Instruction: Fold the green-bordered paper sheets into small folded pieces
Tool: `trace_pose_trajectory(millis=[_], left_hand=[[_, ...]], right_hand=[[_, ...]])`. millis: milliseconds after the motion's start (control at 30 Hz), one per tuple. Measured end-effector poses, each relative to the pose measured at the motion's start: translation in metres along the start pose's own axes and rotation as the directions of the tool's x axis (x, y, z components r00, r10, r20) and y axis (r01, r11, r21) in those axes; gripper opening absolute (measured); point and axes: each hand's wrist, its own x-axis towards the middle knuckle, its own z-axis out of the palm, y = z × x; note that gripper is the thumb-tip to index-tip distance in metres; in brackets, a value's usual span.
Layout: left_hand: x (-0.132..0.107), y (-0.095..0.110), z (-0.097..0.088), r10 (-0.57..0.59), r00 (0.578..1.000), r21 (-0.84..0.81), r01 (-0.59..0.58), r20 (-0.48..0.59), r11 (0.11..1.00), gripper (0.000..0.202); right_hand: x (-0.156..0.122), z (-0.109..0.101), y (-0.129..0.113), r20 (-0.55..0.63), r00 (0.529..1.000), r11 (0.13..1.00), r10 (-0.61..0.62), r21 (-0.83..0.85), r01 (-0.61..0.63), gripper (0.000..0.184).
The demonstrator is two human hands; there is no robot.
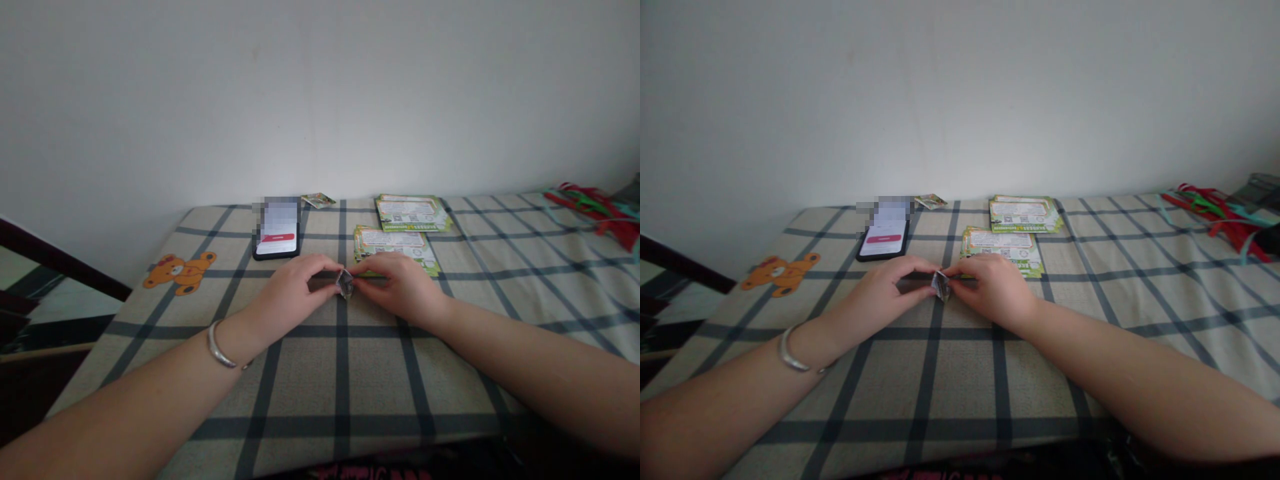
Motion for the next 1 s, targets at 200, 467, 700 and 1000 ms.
trace_pose_trajectory(millis=[200, 467, 700, 1000], left_hand=[[0.0011, -0.0047, -0.0008, 0.025, 0.999, 0.048, -0.027, 0.046, 0.998, 0.020], [0.0003, -0.0096, 0.0018, -0.007, 1.000, 0.062, 0.007, 0.015, 0.998, 0.022], [-0.0008, -0.0086, 0.0025, 0.011, 1.000, 0.030, -0.011, 0.017, 0.999, 0.030], [-0.0006, -0.0012, -0.0031, 0.206, 0.974, 0.187, -0.222, 0.099, 0.957, 0.038]], right_hand=[[0.0019, -0.0001, 0.0033, 0.065, 0.997, 0.999, -0.030, -0.036, 0.033, 0.015], [-0.0025, -0.0042, 0.0018, 0.088, 0.966, 0.957, -0.245, -0.137, 0.255, 0.017], [-0.0037, -0.0087, -0.0003, 0.152, 0.924, 0.871, -0.350, -0.310, 0.380, 0.024], [-0.0019, -0.0095, 0.0048, 0.159, 0.917, 0.846, -0.365, -0.355, 0.398, 0.027]])
